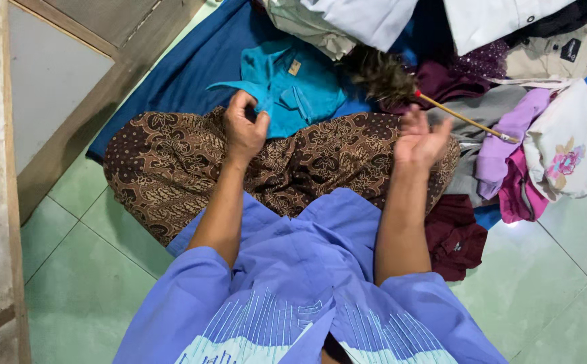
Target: The person cleans various clothing items by dusting them with a feather duster while sitting on the floor.
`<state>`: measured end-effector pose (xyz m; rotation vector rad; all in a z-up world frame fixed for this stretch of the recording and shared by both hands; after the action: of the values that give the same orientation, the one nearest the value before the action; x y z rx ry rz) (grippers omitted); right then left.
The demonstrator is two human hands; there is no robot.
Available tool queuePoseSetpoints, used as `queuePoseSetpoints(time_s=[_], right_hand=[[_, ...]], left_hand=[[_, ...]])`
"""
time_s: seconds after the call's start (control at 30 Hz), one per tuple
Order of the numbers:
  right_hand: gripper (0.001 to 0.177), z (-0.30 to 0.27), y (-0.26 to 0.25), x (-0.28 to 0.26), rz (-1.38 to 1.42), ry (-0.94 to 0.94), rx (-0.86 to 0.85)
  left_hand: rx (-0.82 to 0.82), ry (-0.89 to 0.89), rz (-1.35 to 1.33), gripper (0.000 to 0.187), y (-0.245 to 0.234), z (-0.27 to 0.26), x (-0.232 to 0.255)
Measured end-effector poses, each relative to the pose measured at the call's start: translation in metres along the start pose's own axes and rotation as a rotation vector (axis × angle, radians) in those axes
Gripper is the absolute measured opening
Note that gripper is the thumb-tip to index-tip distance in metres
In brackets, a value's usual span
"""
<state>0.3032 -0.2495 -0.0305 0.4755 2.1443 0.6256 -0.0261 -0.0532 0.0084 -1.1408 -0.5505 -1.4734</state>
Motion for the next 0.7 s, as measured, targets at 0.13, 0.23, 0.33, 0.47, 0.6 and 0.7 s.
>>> queuePoseSetpoints(time_s=[0.13, 0.23, 0.33, 0.47, 0.6, 0.7], right_hand=[[0.044, -0.047, 0.034, 0.065, -0.625, -0.011, -0.471], [0.047, -0.057, 0.061, 0.129, -1.020, 0.033, -0.803], [0.059, -0.048, 0.086, 0.173, -1.451, -0.379, -0.818], [0.081, -0.018, 0.116, 0.231, -1.162, -0.218, -0.914], [0.079, 0.015, 0.131, 0.274, -1.057, 0.154, -0.830], [0.073, 0.018, 0.131, 0.280, -0.997, 0.144, -0.876]], left_hand=[[0.014, 0.002, -0.038, 0.013, 0.001, -0.002, -0.005], [0.081, -0.133, -0.037, 0.014, -0.018, -0.009, -0.024], [0.163, -0.270, -0.183, 0.011, -0.041, -0.019, -0.043], [0.208, -0.208, -0.096, 0.011, -0.062, -0.024, -0.051], [0.113, -0.314, 0.181, 0.012, -0.064, -0.024, -0.049], [0.032, -0.254, 0.093, 0.015, -0.065, -0.021, -0.046]])
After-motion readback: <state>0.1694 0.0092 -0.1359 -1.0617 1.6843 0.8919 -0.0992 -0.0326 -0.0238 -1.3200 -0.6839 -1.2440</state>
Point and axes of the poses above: each hand's wrist, its own z-axis towards the middle knuckle, its own y-axis out of the palm, x = y × z, the point moved 4 cm from there along z, towards the middle knuckle, and after that the axes turned 3 degrees about y, right-handed, at the moved point
